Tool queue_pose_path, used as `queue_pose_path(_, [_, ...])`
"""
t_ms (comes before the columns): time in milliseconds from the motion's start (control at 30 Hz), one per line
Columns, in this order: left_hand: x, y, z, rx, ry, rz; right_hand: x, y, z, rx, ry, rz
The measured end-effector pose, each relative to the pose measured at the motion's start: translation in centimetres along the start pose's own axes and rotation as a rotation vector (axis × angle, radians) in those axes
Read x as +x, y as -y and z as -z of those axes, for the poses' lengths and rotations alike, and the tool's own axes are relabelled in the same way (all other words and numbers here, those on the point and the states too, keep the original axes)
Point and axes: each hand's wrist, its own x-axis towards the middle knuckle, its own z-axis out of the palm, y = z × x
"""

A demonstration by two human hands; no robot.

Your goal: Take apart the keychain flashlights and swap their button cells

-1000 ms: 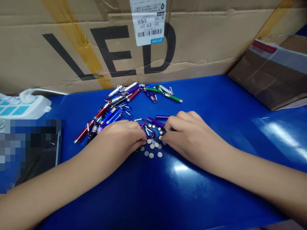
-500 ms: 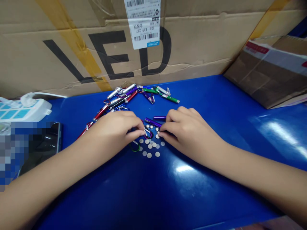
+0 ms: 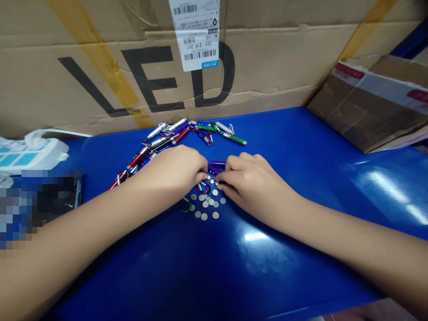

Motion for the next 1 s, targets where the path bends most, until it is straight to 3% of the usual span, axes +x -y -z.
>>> queue_pose_path(333, [0.4,0.3,-0.1,0.013,0.024,0.035,0.3,-0.4,-0.3,0.11,-0.038,-0.006])
queue_pose_path(567, [0.0,-0.4,-0.7,0.043,-0.018,-0.03,0.2,-0.3,-0.1,0.053,-0.048,0.03])
queue_pose_path(767, [-0.2,-0.7,-0.5,0.02,0.024,-0.002,0.0,-0.1,0.0,0.032,-0.069,0.088])
queue_pose_path(1000, [-0.7,-0.3,-0.1,0.048,0.053,-0.079,0.0,-0.3,-0.2,0.046,-0.087,0.127])
